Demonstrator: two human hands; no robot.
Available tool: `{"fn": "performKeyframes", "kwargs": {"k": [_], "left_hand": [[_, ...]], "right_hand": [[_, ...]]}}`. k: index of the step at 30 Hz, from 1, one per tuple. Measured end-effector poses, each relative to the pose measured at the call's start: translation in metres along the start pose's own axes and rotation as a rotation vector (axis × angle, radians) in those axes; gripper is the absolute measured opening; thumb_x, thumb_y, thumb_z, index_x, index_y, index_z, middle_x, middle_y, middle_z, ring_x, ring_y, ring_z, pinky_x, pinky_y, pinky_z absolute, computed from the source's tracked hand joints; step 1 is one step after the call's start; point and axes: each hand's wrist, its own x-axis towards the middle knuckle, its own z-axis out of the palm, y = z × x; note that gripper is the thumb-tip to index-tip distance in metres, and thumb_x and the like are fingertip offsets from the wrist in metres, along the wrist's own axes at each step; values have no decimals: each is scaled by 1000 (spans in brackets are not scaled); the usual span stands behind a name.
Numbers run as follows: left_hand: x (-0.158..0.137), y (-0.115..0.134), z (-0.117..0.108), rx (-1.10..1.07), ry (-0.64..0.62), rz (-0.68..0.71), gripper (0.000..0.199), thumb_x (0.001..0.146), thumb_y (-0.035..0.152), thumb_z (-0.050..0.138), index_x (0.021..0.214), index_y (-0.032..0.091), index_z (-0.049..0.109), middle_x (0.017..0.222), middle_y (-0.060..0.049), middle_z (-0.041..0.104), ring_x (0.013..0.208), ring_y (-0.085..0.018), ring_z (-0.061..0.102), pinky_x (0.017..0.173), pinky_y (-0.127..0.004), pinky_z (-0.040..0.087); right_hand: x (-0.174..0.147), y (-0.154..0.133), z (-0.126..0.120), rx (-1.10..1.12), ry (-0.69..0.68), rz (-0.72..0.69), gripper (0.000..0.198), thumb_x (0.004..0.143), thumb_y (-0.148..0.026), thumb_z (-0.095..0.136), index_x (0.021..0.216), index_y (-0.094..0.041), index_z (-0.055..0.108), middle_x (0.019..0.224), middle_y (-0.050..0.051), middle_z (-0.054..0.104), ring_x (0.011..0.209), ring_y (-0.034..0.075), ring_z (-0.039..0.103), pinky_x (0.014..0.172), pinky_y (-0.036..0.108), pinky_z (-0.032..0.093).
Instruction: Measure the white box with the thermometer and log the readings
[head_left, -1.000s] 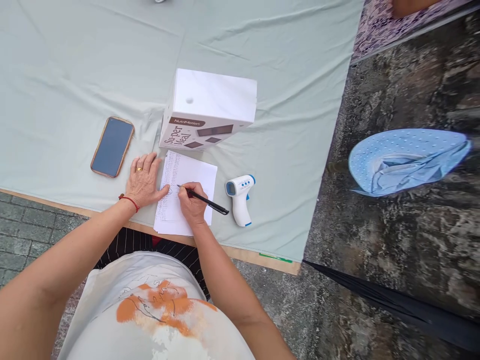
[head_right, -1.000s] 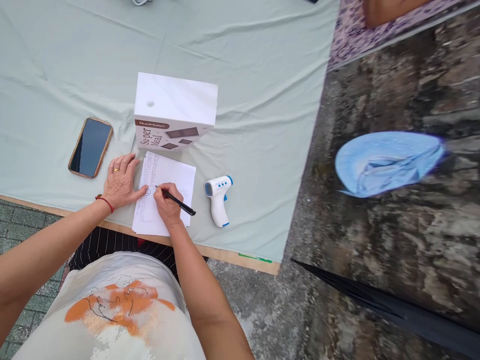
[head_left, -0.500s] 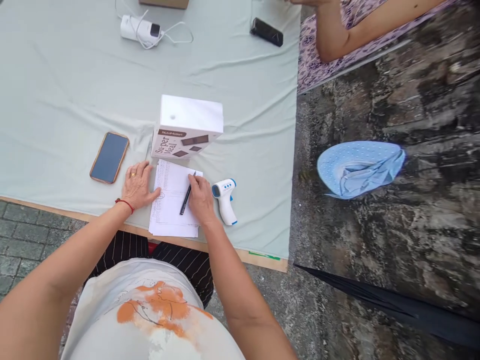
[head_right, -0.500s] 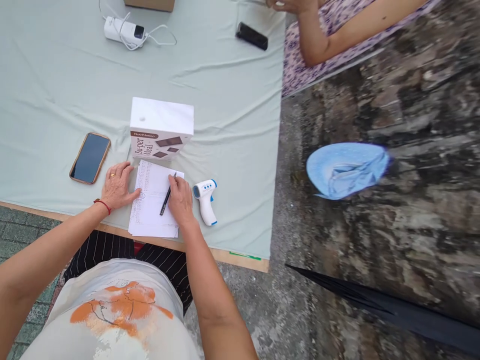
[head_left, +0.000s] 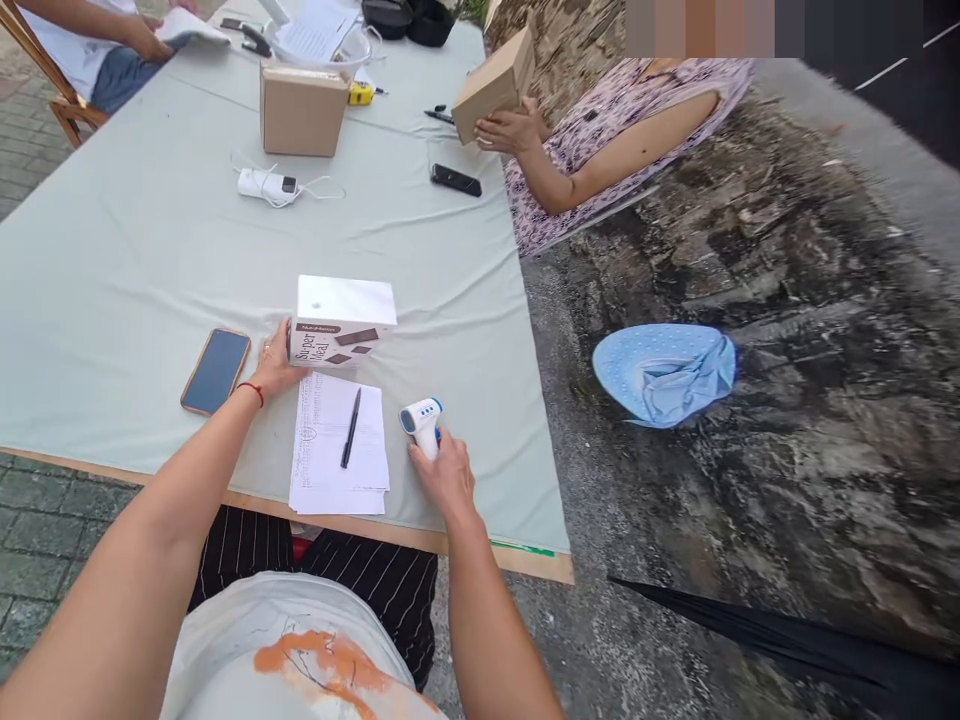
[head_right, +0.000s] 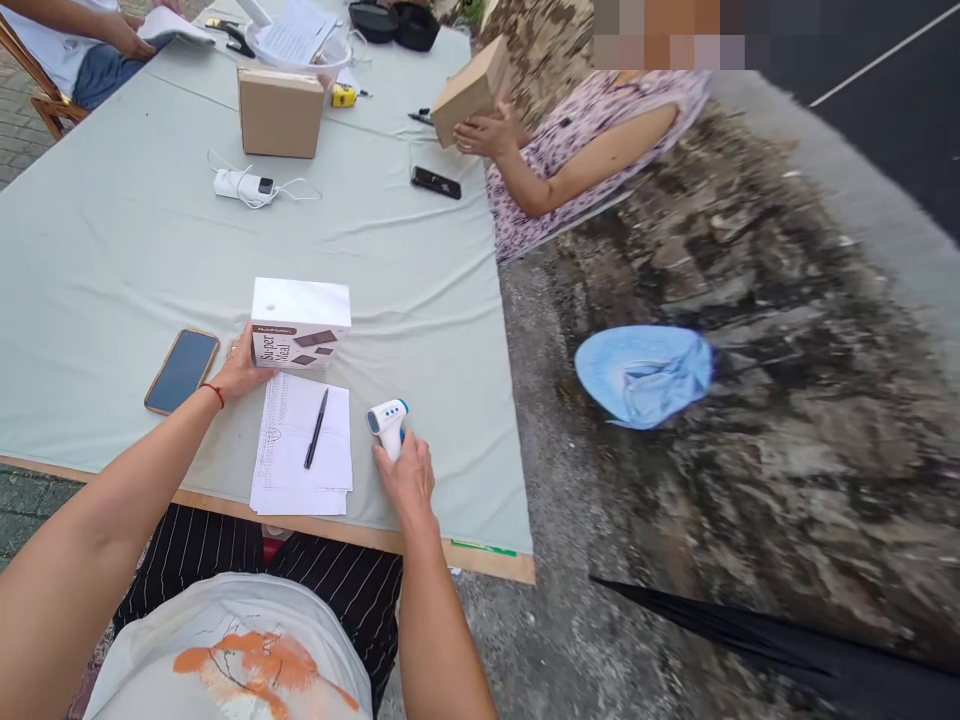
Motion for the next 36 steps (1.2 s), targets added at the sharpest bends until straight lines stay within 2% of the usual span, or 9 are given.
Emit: {"fn": "performKeyframes", "kwargs": {"k": [3, 5, 9, 12, 15, 18, 27, 32, 36], "left_hand": [[4, 1, 3, 6, -1, -7, 76, 74, 34, 70, 142, 21, 39, 140, -12, 54, 134, -35, 45, 113, -55, 32], [2, 0, 4, 20, 22, 10, 65, 81, 42, 64, 139, 23, 43, 135, -11, 59, 129, -34, 48, 110, -54, 35], [-2, -4, 10, 90, 108, 0, 50, 97, 48, 37, 137, 19, 47, 126, -13, 63, 120, -30, 53, 107, -48, 37], [-2, -7, 16, 177, 143, -6, 54, 101, 49, 23, 133, 17, 52, 119, -14, 65, 116, -29, 55, 105, -46, 38], [-1, -9, 20, 226, 150, -15, 58, 102, 51, 17, 133, 19, 54, 121, -13, 65, 117, -29, 54, 105, -45, 38], [-1, -8, 21, 264, 146, -29, 61, 102, 51, 14, 136, 18, 52, 125, -13, 65, 120, -29, 53, 105, -44, 38], [-2, -6, 21, 305, 144, -35, 68, 101, 55, 10, 134, 16, 55, 128, -14, 63, 122, -29, 52, 105, -43, 38], [-2, -7, 22, 301, 149, -27, 69, 101, 55, 10, 133, 14, 56, 128, -16, 63, 121, -29, 53, 105, -43, 38], [-2, -7, 21, 280, 146, -13, 71, 100, 57, 10, 134, 14, 55, 127, -16, 63, 120, -30, 53, 105, -44, 37]], "right_hand": [[1, -14, -5, 162, -15, 106, 55, 74, -37, 56, 125, -15, 59, 109, 13, 64, 101, 29, 58, 84, 38, 45], [1, -30, -8, 388, -5, 149, 47, 71, -39, 57, 111, -16, 64, 95, 8, 65, 87, 25, 58, 77, 35, 45], [-3, -76, -4, 948, -116, 20, 38, 68, -52, 61, 84, -18, 63, 68, -2, 57, 64, 15, 48, 61, 28, 41], [-8, -117, 8, 1198, -200, -46, 35, 66, -52, 65, 76, -20, 57, 62, -5, 50, 58, 11, 40, 56, 25, 36], [-10, -146, 23, 1255, -263, -65, 34, 68, -54, 63, 70, -21, 51, 60, -6, 46, 57, 11, 37, 55, 25, 33], [-9, -158, 34, 1244, -251, -64, 35, 68, -55, 61, 71, -22, 51, 62, -5, 45, 60, 12, 38, 57, 25, 34], [-3, -152, 41, 1218, -214, -70, 36, 68, -56, 62, 76, -21, 54, 67, -5, 46, 65, 12, 39, 63, 26, 37], [-1, -154, 40, 1238, -183, -46, 36, 64, -53, 65, 72, -21, 53, 65, -6, 45, 66, 11, 38, 64, 26, 36], [-7, -160, 32, 1277, -231, -29, 38, 63, -55, 66, 74, -21, 53, 66, -6, 48, 64, 11, 40, 62, 25, 38]]}}
